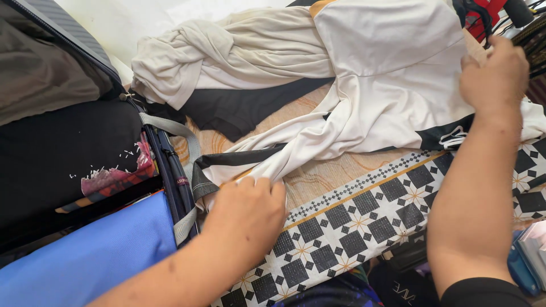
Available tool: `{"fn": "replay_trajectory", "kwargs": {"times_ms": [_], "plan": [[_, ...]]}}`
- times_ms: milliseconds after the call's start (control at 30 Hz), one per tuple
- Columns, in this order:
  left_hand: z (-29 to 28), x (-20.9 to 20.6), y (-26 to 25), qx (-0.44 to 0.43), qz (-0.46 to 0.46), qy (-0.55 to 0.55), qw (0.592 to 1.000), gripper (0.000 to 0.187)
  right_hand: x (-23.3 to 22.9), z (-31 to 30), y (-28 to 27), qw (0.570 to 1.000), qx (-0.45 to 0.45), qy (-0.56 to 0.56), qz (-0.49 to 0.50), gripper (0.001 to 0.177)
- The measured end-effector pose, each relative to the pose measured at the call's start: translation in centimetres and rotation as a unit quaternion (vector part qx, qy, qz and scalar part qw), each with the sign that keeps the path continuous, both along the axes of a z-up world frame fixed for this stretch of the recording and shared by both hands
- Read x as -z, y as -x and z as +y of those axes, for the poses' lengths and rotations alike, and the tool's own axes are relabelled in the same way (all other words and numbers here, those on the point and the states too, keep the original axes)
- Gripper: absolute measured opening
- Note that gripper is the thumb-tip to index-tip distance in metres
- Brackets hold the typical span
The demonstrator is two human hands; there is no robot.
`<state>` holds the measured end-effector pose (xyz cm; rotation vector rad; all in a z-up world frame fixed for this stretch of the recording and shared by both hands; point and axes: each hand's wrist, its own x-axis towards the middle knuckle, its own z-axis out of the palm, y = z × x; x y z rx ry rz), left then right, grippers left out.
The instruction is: The person organizes a suitcase by pressing down on already packed clothing, then picks up a white shirt, unfolds it on a patterned surface, and smooths it out by hand.
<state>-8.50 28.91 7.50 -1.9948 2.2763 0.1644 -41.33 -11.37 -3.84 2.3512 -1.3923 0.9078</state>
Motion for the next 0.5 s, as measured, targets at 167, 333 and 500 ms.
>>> {"fn": "replay_trajectory", "kwargs": {"times_ms": [167,333,500], "plan": [[2.6,0.8,1.0,-0.012,-0.086,0.024,0.996,0.021,1.4,-0.8,1.3,0.978,0.098,-0.179,-0.039,0.052],[4.5,2.1,1.8,-0.076,-0.158,-0.002,0.985,0.029,3.8,-3.4,2.5,0.965,0.098,-0.240,-0.032,0.051],[6.1,3.6,3.2,-0.107,-0.101,0.206,0.967,0.033,5.8,-5.1,2.0,0.962,0.057,-0.231,-0.134,0.045]]}}
